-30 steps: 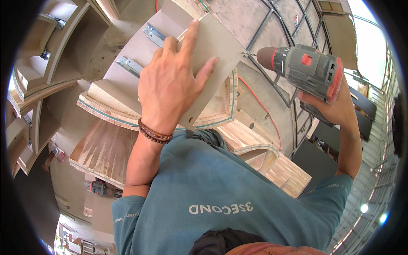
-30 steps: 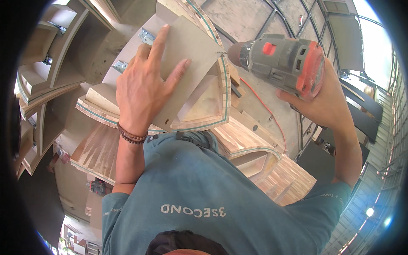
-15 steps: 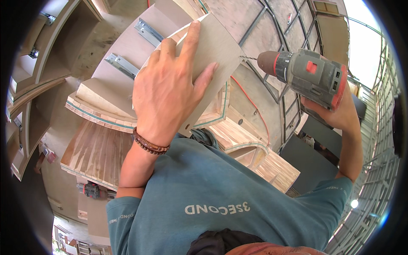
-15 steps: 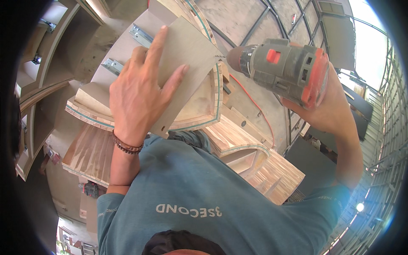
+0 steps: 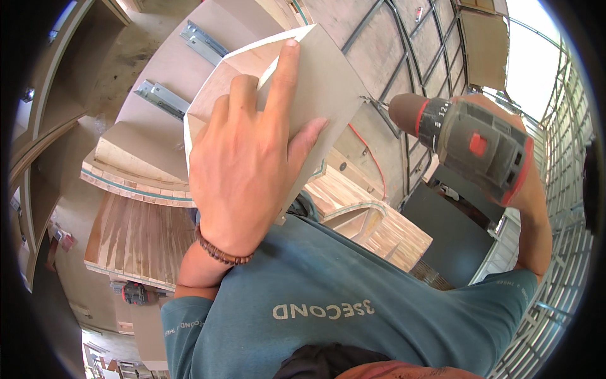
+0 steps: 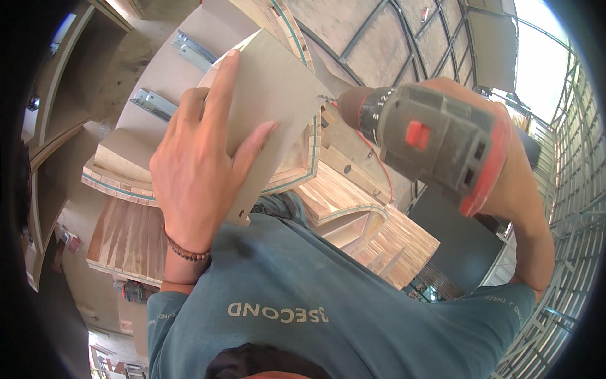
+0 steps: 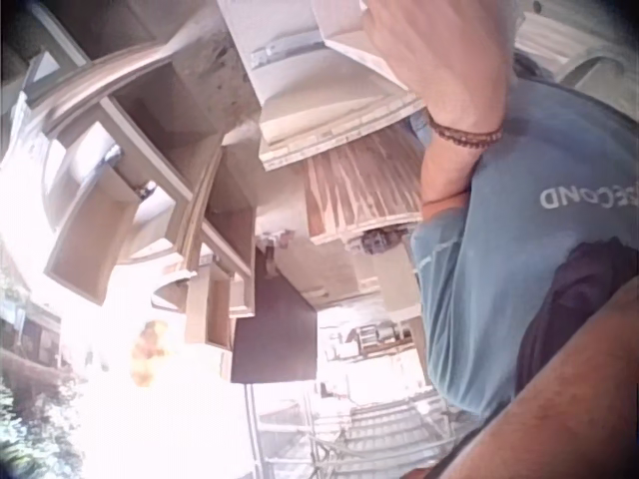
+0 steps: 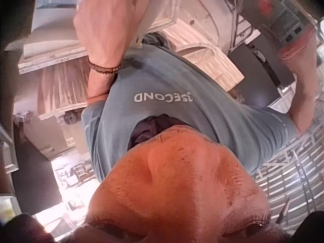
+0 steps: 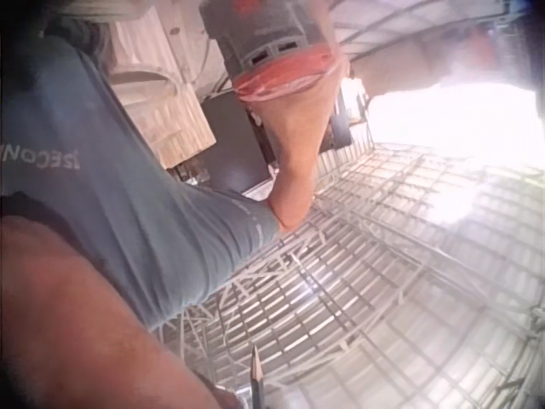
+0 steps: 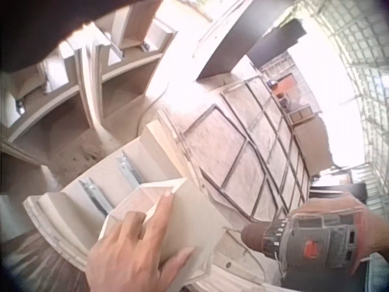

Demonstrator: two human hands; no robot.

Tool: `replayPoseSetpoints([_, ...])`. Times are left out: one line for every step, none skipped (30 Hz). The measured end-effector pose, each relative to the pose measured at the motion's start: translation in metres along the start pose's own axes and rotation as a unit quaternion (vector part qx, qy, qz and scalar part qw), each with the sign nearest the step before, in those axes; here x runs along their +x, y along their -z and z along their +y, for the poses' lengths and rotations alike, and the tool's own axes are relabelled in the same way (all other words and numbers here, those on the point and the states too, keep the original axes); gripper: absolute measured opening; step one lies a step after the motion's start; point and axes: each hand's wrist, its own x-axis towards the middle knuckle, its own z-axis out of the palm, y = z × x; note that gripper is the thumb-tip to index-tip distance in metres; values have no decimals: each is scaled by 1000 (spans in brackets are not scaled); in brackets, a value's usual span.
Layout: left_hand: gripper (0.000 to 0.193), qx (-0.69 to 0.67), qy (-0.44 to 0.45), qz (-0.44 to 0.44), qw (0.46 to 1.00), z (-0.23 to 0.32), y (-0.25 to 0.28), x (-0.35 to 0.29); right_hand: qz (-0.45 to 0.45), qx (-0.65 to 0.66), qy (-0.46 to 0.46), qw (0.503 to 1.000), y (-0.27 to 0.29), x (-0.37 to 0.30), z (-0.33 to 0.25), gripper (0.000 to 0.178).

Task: The person uses a cordless drill to create holes in the side panels of a small wooden drawer box. They hold the drawer steady with one hand while operating the drill with the other, drilling multiple holes into the same piece of wood before moving to another drawer unit.

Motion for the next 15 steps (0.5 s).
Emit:
replayPoseSetpoints([76, -6, -2, -4, 1000, -1, 0, 1, -4, 25, 7, 1000, -2, 1, -2, 62])
replayPoseSetpoints([76, -13, -4, -7, 1000, -2, 0, 1, 7, -5, 9, 1000, -4, 3, -4, 59])
replayPoseSetpoints([77, -11, -4, -8, 1000, -3, -1, 2, 17, -35, 10, 999, -5, 4, -6, 57])
replayPoseSetpoints([78, -9, -3, -10, 1000, -4, -1, 3, 12, -46, -9, 999, -6, 5, -12, 54])
replayPoseSetpoints([79, -4, 0, -11, 1000, -3, -1, 2, 7, -59, -24, 998, -5, 6, -17, 51])
replayPoseSetpoints([80, -6, 3, -11, 1000, -3, -1, 2, 7, -62, -31, 998, -4, 8, -20, 50])
replayPoseSetpoints([81, -8, 7, -10, 1000, -2, -1, 2, 7, -66, -38, 997, -3, 11, -22, 48])
replayPoseSetpoints([82, -9, 4, -8, 1000, -2, -1, 3, 14, -68, -48, 996, -5, 10, -23, 47])
replayPoseSetpoints([82, -9, 1, -12, 1000, -2, -1, 3, 17, -73, -55, 996, -6, 9, -22, 47])
replayPoseSetpoints([83, -8, -1, -16, 1000, -2, -1, 3, 20, -79, -61, 995, -6, 8, -22, 46])
replayPoseSetpoints([83, -8, -6, -21, 1000, -3, -1, 4, 24, -83, -69, 994, -8, 6, -22, 46])
replayPoseSetpoints([84, -9, -9, -23, 1000, -4, -1, 4, 25, -101, -62, 993, -9, 5, -22, 46])
replayPoseSetpoints([84, -10, -11, -24, 1000, -5, -1, 4, 26, -120, -54, 991, -10, 4, -22, 46])
replayPoseSetpoints([84, -10, -7, -22, 1000, -4, -1, 5, 24, -129, -45, 990, -7, 7, -20, 46])
replayPoseSetpoints([85, -12, 0, -23, 1000, -2, -1, 5, 21, -137, -37, 990, -5, 9, -19, 46])
